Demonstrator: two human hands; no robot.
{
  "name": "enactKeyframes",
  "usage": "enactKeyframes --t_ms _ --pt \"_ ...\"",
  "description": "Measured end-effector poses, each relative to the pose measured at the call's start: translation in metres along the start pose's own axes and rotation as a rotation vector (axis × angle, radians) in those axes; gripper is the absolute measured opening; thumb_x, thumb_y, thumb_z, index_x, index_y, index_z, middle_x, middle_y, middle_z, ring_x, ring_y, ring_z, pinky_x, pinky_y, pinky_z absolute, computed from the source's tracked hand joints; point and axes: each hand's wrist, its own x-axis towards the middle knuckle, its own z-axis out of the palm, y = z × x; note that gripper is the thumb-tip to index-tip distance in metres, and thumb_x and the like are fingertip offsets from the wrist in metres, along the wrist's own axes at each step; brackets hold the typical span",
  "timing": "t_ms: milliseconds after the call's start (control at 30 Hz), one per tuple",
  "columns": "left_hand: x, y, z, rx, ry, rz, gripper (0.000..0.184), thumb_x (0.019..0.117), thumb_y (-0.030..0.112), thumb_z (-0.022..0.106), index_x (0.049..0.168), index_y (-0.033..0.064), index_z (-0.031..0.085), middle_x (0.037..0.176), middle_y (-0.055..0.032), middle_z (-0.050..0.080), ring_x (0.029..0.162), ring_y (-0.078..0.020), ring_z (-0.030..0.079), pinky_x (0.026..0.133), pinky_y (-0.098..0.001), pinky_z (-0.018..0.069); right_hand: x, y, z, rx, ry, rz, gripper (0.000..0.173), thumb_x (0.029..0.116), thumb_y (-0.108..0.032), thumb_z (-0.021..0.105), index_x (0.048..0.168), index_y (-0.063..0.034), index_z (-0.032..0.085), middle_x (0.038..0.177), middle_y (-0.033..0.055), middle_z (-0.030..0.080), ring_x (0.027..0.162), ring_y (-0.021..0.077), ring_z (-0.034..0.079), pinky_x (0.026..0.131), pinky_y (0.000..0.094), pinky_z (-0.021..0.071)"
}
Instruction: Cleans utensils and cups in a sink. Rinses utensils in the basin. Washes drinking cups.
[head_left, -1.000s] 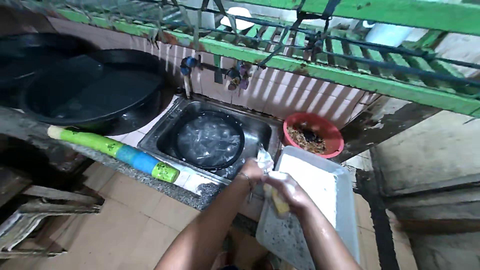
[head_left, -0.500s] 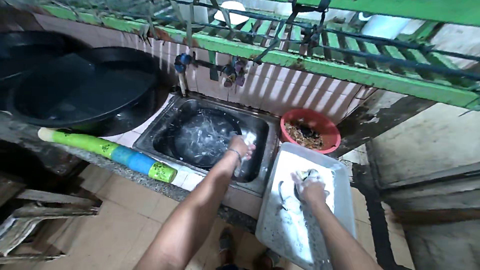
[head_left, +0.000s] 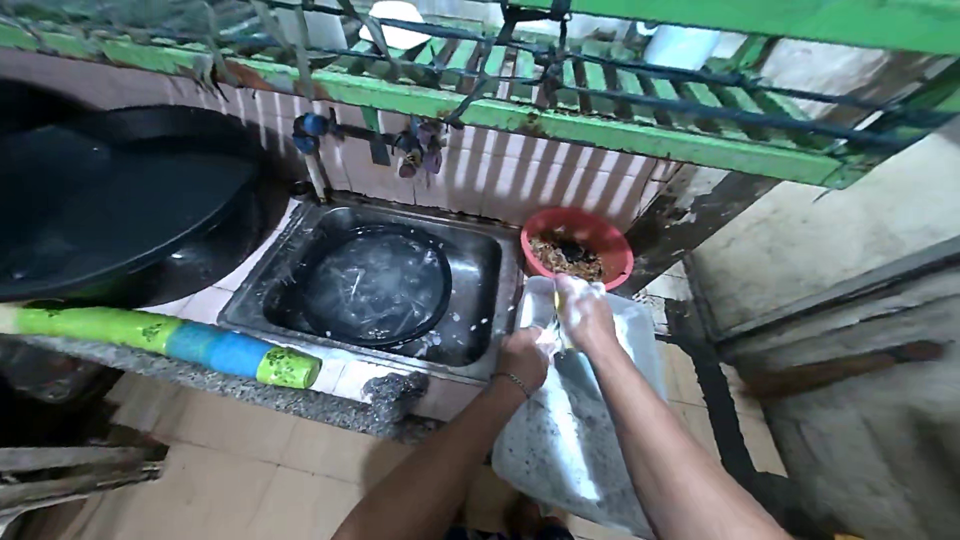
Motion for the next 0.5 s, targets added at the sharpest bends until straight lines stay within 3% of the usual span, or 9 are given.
enactKeyframes --t_ms 100,167,233,267,300,367,433,467,500 --pt "0.001 0.003 -0.006 0.010 -0.005 -0.032 0.028 0.1045 0.013 0.056 0.126 -0.0029 0.065 0.126 -0.0244 0.066 0.122 -0.0380 0.062 0.107 -0.0542 0.0470 -0.019 -0.024 -0.004 -0.066 -0.008 0.041 0.042 0.1066 -0.039 0.050 0.126 -0.0077 0.069 0.133 0.0301 0.057 0.122 0.0504 0.057 0.090 0.0638 0.0527" --pt "-0.003 0.001 -0.008 0.004 -0.010 -0.008 0.029 0.1026 0.010 0.058 0.128 -0.0032 0.065 0.127 -0.0252 0.066 0.123 -0.0390 0.062 0.107 -0.0553 0.0468 -0.018 -0.014 0.000 -0.052 -0.004 0.000 0.041 0.1055 -0.039 0.053 0.126 -0.0082 0.070 0.133 0.0303 0.058 0.124 0.0515 0.055 0.093 0.0660 0.0504" --pt "-0.007 -0.005 -0.004 -0.126 0.013 0.026 0.023 0.1010 0.010 0.063 0.120 -0.0018 0.069 0.111 -0.0204 0.072 0.103 -0.0317 0.069 0.097 -0.0494 0.0537 -0.003 0.022 0.006 0.081 0.010 -0.008 0.035 0.1061 -0.023 0.052 0.131 -0.0060 0.068 0.131 0.0298 0.063 0.127 0.0504 0.056 0.099 0.0686 0.0471" --pt "-0.007 -0.007 -0.002 -0.221 0.010 0.027 0.018 0.1024 0.011 0.062 0.114 -0.0012 0.069 0.098 -0.0155 0.072 0.084 -0.0238 0.069 0.082 -0.0413 0.0572 0.000 0.038 0.009 0.263 0.012 0.071 0.038 0.1091 -0.021 0.045 0.134 -0.0017 0.065 0.131 0.0284 0.063 0.128 0.0452 0.058 0.104 0.0646 0.0465" --pt "-0.006 -0.006 -0.002 -0.353 -0.010 0.009 0.018 0.1053 0.014 0.059 0.113 -0.0008 0.067 0.089 -0.0110 0.071 0.069 -0.0157 0.065 0.069 -0.0322 0.0566 0.000 0.046 0.012 0.556 0.000 0.221 0.047 0.1128 -0.033 0.035 0.137 -0.0013 0.061 0.130 0.0224 0.065 0.123 0.0339 0.062 0.104 0.0551 0.0496" --pt "0.003 -0.003 -0.003 -0.577 -0.048 -0.056 0.022 0.1068 0.018 0.058 0.118 0.0003 0.065 0.087 -0.0094 0.070 0.061 -0.0114 0.063 0.060 -0.0273 0.0559 -0.017 0.044 0.015 1.169 -0.061 0.450 0.068 0.1060 -0.065 0.027 0.132 -0.0119 0.060 0.107 0.0105 0.070 0.091 0.0206 0.069 0.077 0.0443 0.0599" --pt "0.013 0.002 -0.004 -0.587 -0.051 -0.106 0.025 0.1065 0.015 0.057 0.126 0.0018 0.064 0.091 -0.0117 0.070 0.064 -0.0148 0.062 0.061 -0.0321 0.0552 -0.041 0.022 0.013 1.551 -0.212 0.440 0.070 0.0985 -0.077 0.028 0.115 -0.0187 0.063 0.083 0.0036 0.070 0.067 0.0154 0.067 0.056 0.0377 0.0593" --pt "0.016 0.005 -0.006 -0.527 -0.052 -0.120 0.025 0.1056 0.011 0.056 0.127 0.0007 0.064 0.095 -0.0147 0.070 0.068 -0.0192 0.063 0.065 -0.0374 0.0552 -0.046 0.011 0.013 1.629 -0.258 0.421 0.060 0.1023 -0.068 0.036 0.110 -0.0152 0.064 0.078 0.0031 0.069 0.062 0.0135 0.066 0.053 0.0337 0.0582" --pt "0.017 0.006 -0.009 -0.445 -0.064 -0.125 0.026 0.1047 0.008 0.054 0.127 -0.0004 0.063 0.098 -0.0176 0.070 0.073 -0.0234 0.065 0.070 -0.0420 0.0562 -0.048 0.006 0.013 1.642 -0.251 0.416 0.043 0.1067 -0.047 0.045 0.108 -0.0099 0.065 0.077 0.0044 0.068 0.061 0.0132 0.066 0.054 0.0320 0.0585"
